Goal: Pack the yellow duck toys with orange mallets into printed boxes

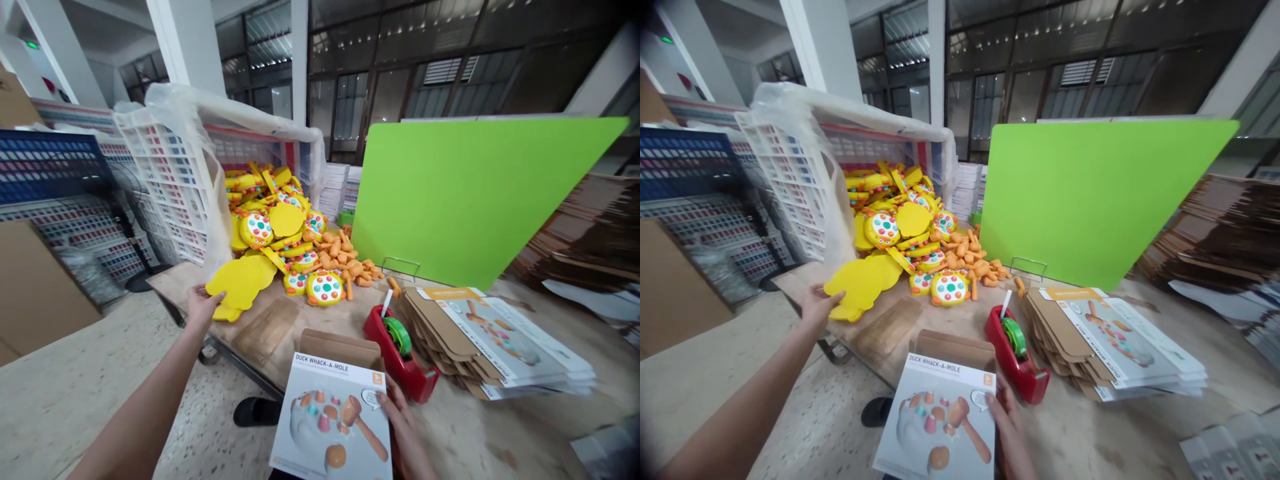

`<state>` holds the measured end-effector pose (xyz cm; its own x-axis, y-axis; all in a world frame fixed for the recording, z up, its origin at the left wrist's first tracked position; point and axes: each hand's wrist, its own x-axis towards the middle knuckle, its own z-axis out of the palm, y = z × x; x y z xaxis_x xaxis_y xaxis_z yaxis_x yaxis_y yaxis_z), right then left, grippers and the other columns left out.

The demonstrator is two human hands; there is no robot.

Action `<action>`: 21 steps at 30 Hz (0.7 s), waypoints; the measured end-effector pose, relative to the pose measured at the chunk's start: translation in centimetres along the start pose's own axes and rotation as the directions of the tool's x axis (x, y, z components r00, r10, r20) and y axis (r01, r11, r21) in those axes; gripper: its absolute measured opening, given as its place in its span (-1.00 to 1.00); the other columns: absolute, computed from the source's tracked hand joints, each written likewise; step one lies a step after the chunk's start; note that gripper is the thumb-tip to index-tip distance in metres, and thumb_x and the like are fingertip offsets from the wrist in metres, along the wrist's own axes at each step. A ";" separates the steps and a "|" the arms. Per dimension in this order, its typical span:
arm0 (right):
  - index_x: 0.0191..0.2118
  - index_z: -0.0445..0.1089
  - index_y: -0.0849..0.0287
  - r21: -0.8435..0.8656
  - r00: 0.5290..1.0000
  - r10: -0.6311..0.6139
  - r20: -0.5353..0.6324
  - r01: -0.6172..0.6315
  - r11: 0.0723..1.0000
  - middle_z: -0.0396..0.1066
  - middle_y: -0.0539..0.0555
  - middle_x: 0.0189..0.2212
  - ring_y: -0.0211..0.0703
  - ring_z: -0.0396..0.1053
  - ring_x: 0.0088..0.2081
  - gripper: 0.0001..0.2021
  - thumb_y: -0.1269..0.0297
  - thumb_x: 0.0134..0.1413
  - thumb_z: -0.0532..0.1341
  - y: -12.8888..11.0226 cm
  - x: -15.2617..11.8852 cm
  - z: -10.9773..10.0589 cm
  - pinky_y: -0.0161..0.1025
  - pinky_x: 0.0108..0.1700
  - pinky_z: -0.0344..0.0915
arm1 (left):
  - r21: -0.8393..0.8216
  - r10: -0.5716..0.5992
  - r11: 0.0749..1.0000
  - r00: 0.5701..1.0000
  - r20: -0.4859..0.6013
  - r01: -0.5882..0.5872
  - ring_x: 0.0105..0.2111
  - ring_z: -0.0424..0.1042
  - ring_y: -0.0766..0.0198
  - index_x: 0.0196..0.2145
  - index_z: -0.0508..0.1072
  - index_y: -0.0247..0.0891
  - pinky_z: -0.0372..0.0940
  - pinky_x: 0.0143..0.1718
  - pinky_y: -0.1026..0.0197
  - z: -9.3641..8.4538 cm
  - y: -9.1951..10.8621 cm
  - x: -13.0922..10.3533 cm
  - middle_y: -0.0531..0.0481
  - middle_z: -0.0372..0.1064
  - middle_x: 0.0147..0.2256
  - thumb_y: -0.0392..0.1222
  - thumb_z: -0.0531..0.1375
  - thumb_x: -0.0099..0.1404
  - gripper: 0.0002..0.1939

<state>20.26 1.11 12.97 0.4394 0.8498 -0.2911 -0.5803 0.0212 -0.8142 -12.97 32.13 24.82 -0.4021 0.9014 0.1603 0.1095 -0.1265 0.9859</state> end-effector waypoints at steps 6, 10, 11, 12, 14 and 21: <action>0.15 0.38 -0.07 0.096 0.994 -0.098 0.044 0.093 0.991 0.53 0.08 0.04 0.09 0.48 0.07 -0.35 0.11 -0.11 0.51 -1.8 -0.1 1.4 0.01 0.10 0.39 | -0.193 0.301 0.951 0.859 0.414 -0.240 -0.11 0.53 0.05 0.05 0.39 -0.17 0.51 -0.13 0.07 0.5 4.4 -7.1 -0.08 0.49 -0.07 0.08 0.52 -0.03 -0.26; 0.14 0.40 -0.14 0.065 0.970 -0.223 0.099 0.217 0.974 0.50 0.08 0.09 0.13 0.38 0.18 -0.32 0.13 -0.18 0.53 -4.2 0.2 2.3 0.08 0.19 0.32 | -0.256 0.452 0.890 0.660 0.600 -0.376 -0.10 0.52 0.06 -0.11 0.51 -0.16 0.47 -0.08 0.10 0.9 7.7 -13.0 -0.07 0.52 -0.13 -0.07 0.50 0.04 -0.54; 0.15 0.39 -0.15 0.053 0.964 -0.231 0.129 0.226 0.973 0.48 0.09 0.13 0.14 0.35 0.22 -0.30 0.14 -0.19 0.53 -4.6 0.2 2.1 0.09 0.22 0.29 | -0.268 0.493 0.864 0.608 0.622 -0.426 -0.08 0.52 0.07 -0.13 0.52 -0.15 0.45 -0.04 0.09 1.0 8.2 -14.0 -0.06 0.53 -0.13 -0.14 0.47 0.09 -0.62; 0.17 0.37 -0.15 0.042 0.960 -0.229 0.161 0.225 0.974 0.44 0.10 0.18 0.16 0.33 0.24 -0.28 0.14 -0.19 0.53 -4.9 0.2 1.9 0.11 0.23 0.28 | -0.279 0.543 0.823 0.542 0.641 -0.495 -0.07 0.51 0.09 -0.13 0.53 -0.14 0.42 0.01 0.08 1.1 8.7 -14.8 -0.06 0.53 -0.13 -0.20 0.43 0.16 -0.68; 0.20 0.33 -0.18 0.023 0.956 -0.204 0.210 0.203 0.979 0.36 0.12 0.25 0.19 0.33 0.24 -0.25 0.14 -0.17 0.53 -5.0 -0.1 0.9 0.14 0.21 0.31 | -0.282 0.605 0.725 0.387 0.695 -0.628 -0.02 0.49 0.10 -0.05 0.49 -0.12 0.37 0.07 0.07 1.1 9.4 -15.9 -0.06 0.53 -0.08 -0.28 0.34 0.27 -0.71; 0.20 0.32 -0.13 -0.199 0.955 -0.134 0.265 0.191 0.961 0.36 0.13 0.25 0.15 0.34 0.23 -0.26 0.19 -0.15 0.53 -4.4 -0.8 -2.9 0.05 0.21 0.31 | -0.091 0.166 0.536 -0.001 0.986 -0.839 -0.07 0.55 0.08 0.02 0.51 -0.16 0.41 -0.01 0.12 1.9 10.5 -19.1 -0.07 0.56 -0.06 -0.26 0.23 0.38 -0.74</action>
<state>24.39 -1.22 15.32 0.3157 0.9482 -0.0352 -0.3376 0.0776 -0.9381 -2.43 14.34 32.07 0.9148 0.3867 0.1165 0.3136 -0.8619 0.3985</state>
